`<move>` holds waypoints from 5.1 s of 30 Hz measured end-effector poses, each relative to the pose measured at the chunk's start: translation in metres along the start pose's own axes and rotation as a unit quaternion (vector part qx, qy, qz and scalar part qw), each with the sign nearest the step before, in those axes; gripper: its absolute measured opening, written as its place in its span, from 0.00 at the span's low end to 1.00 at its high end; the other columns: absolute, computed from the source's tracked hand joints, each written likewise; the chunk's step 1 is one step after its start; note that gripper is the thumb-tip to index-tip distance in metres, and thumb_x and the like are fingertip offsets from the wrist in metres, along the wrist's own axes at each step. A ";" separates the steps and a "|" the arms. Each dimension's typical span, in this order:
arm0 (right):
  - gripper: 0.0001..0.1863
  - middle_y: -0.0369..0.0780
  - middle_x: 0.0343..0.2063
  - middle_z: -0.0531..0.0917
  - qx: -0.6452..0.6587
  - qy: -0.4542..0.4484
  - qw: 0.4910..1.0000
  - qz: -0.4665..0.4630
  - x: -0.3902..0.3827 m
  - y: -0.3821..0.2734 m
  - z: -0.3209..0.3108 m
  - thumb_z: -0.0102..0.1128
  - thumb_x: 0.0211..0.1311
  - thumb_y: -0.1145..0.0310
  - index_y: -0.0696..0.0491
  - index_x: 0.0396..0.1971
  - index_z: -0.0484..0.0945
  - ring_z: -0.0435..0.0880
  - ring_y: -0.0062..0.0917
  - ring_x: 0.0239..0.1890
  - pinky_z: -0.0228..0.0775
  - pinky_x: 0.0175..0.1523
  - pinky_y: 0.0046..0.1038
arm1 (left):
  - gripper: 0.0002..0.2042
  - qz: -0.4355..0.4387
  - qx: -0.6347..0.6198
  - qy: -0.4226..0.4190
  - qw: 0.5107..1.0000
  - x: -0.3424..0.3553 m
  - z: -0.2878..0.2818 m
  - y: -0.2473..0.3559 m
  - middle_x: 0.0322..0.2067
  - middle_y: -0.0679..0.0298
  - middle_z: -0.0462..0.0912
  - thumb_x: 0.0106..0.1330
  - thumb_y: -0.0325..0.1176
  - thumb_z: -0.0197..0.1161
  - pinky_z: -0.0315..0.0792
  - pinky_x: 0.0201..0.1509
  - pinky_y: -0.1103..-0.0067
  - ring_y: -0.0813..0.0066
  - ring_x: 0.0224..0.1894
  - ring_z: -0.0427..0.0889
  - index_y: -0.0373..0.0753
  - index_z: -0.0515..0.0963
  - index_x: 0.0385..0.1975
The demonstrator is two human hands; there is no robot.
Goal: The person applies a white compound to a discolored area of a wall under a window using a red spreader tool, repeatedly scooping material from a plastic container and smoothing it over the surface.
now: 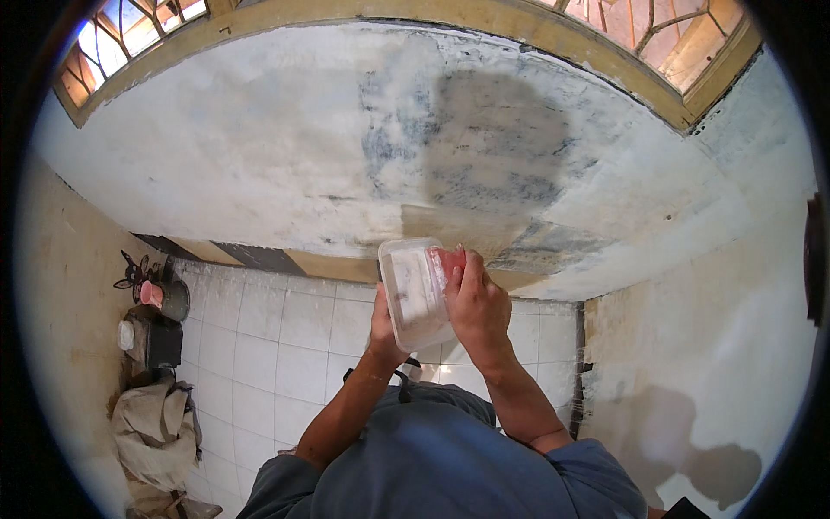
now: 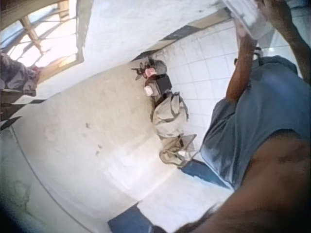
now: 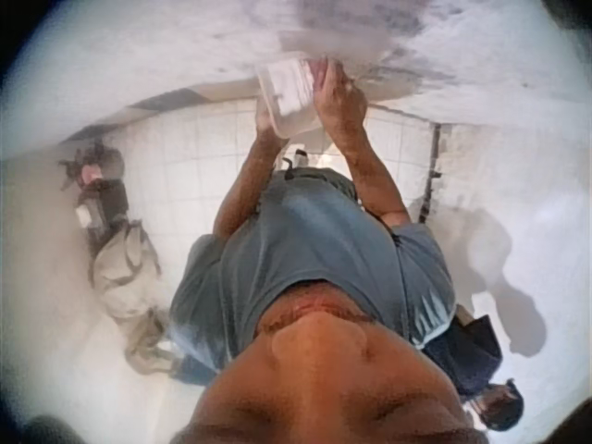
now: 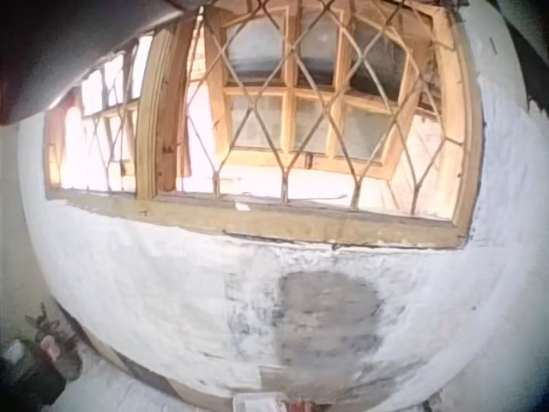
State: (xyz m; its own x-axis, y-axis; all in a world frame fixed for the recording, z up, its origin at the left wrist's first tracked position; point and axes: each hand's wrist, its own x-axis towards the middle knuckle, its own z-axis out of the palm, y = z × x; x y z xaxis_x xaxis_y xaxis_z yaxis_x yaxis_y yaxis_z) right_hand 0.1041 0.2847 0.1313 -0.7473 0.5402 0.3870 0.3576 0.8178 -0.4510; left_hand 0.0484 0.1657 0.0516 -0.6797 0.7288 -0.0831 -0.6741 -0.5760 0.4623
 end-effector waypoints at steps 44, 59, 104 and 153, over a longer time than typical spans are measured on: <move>0.17 0.44 0.35 0.86 0.272 -0.061 0.951 0.134 0.014 0.068 -0.002 0.68 0.58 0.74 0.62 0.46 0.77 0.84 0.23 0.36 0.76 0.43 0.26 | 0.38 -0.060 -0.004 -0.028 0.998 -0.003 0.021 -0.008 0.63 0.54 0.70 0.73 0.65 0.29 0.71 0.64 0.63 0.60 0.61 0.75 0.39 0.57 0.70; 0.17 0.49 0.34 0.86 0.299 -0.106 0.942 0.111 0.016 0.043 -0.026 0.70 0.52 0.72 0.61 0.42 0.80 0.88 0.35 0.35 0.77 0.42 0.31 | 0.36 -0.050 -0.010 -0.036 0.998 -0.007 0.011 -0.006 0.63 0.55 0.70 0.74 0.63 0.32 0.68 0.67 0.65 0.61 0.62 0.74 0.39 0.58 0.70; 0.19 0.50 0.37 0.85 0.180 -0.169 0.969 0.019 0.049 0.023 -0.063 0.68 0.53 0.68 0.56 0.45 0.80 0.85 0.44 0.42 0.76 0.47 0.38 | 0.36 -0.100 0.048 0.019 0.994 -0.010 0.018 0.000 0.62 0.54 0.71 0.74 0.63 0.33 0.70 0.65 0.63 0.59 0.61 0.75 0.39 0.59 0.69; 0.20 0.47 0.36 0.86 0.336 -0.054 0.937 0.072 0.014 0.030 -0.004 0.69 0.56 0.73 0.60 0.49 0.78 0.86 0.27 0.37 0.77 0.44 0.28 | 0.30 0.014 0.010 -0.004 1.000 0.018 0.015 -0.001 0.60 0.58 0.74 0.76 0.57 0.36 0.70 0.64 0.68 0.65 0.59 0.76 0.40 0.64 0.65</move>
State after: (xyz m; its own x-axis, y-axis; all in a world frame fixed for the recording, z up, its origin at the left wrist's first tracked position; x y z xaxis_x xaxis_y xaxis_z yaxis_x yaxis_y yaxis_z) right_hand 0.1067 0.3172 0.1265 -0.7835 0.5829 0.2150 0.0533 0.4078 -0.9115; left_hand 0.0412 0.1856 0.0629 -0.6955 0.7157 -0.0640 -0.6495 -0.5880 0.4821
